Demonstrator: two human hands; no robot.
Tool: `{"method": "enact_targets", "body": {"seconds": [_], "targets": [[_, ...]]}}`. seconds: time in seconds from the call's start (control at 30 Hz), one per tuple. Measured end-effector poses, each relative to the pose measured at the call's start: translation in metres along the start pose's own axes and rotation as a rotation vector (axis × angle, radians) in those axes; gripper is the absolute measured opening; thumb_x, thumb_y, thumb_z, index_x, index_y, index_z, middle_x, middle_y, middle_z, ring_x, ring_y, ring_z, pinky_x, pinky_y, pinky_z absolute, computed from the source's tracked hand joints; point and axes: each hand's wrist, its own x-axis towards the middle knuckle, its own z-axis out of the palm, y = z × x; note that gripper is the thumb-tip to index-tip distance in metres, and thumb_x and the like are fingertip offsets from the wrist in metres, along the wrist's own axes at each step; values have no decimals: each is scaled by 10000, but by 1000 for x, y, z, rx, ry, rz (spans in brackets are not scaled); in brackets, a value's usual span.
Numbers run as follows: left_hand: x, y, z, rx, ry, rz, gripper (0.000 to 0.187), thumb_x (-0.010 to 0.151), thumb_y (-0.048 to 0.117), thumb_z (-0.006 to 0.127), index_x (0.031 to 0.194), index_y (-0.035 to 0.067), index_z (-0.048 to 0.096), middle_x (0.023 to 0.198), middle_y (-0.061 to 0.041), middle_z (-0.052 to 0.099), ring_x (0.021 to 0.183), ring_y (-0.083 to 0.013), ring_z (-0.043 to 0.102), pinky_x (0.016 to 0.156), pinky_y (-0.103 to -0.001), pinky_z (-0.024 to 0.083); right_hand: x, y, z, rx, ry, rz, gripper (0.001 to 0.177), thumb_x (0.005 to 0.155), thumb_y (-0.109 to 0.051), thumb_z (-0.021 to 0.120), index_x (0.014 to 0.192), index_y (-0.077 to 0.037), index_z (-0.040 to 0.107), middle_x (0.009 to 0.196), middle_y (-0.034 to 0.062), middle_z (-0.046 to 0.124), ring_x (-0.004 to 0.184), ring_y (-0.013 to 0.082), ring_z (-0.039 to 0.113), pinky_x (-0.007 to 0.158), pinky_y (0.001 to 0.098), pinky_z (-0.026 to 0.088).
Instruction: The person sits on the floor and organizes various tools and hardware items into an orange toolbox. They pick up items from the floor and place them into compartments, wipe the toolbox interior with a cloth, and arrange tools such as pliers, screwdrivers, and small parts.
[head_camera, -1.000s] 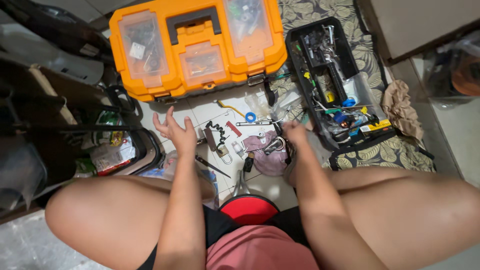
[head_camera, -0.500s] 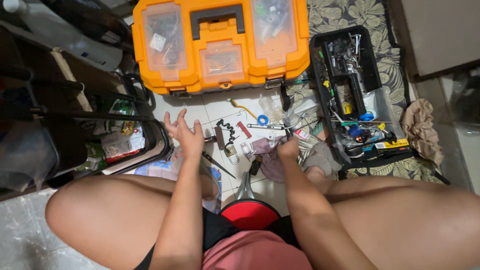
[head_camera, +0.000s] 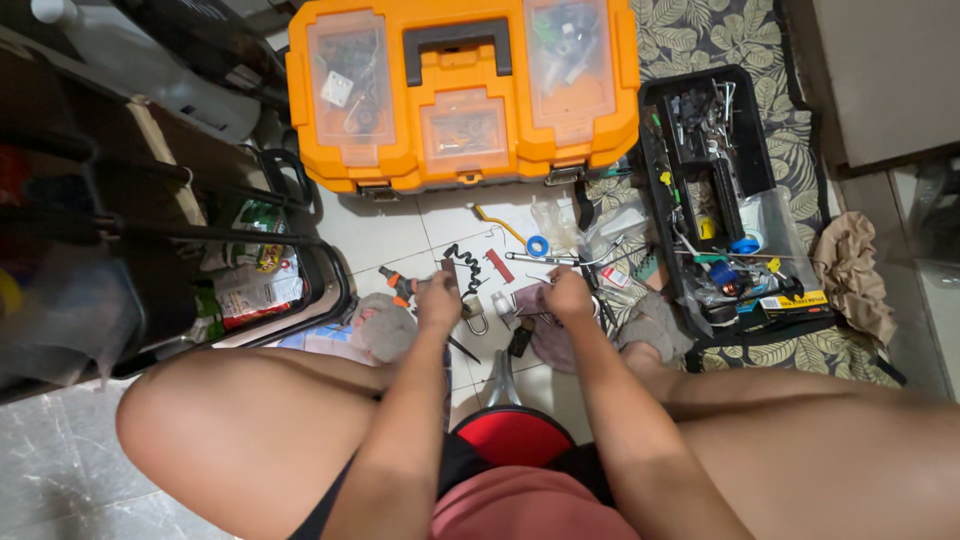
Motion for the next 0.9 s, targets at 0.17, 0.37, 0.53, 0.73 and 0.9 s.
{"method": "enact_targets", "body": {"seconds": [0.17, 0.37, 0.53, 0.73, 0.9], "targets": [[-2, -13, 2, -140, 110, -228, 356, 877, 166, 643, 1223, 82, 615, 1240, -221, 655, 1156, -430, 622, 992, -476, 485, -9, 6, 1, -10, -88, 158, 382, 792, -284, 775, 1123, -119, 678, 1067, 180, 737, 1046, 375, 694, 891, 481, 542], [4, 6, -18, -115, -397, -268, 531, 868, 346, 706, 1359, 220, 550, 1367, -243, 559, 1259, -434, 583, 1108, -460, 448, -10, 29, -1, 19, -85, 145, 317, 815, -281, 759, 1059, -89, 698, 1047, 181, 744, 1014, 374, 710, 889, 467, 552], [-6, 28, -13, 62, -535, -249, 560, 963, 450, 603, 1493, 299, 502, 1453, -295, 473, 1313, -467, 519, 1094, -478, 451, 0, 44, 11, 14, -108, 99, 292, 808, -250, 758, 1044, -88, 702, 1041, 178, 736, 990, 367, 706, 881, 448, 552], [-14, 54, -33, 22, -427, -159, 561, 945, 343, 597, 1489, 255, 492, 1410, -220, 549, 1286, -411, 560, 1062, -488, 473, -15, 47, 37, 41, -575, -152, 317, 871, -308, 689, 1134, -151, 770, 1121, 156, 769, 1008, 292, 737, 900, 382, 574], [-20, 96, -68, -19, -361, -38, 545, 935, 275, 608, 1465, 249, 484, 1361, -180, 576, 1226, -410, 571, 1012, -491, 479, -51, 21, 73, -104, -703, -271, 459, 772, -296, 741, 1217, -185, 743, 1320, 166, 641, 1210, 345, 603, 1003, 418, 489]]}}
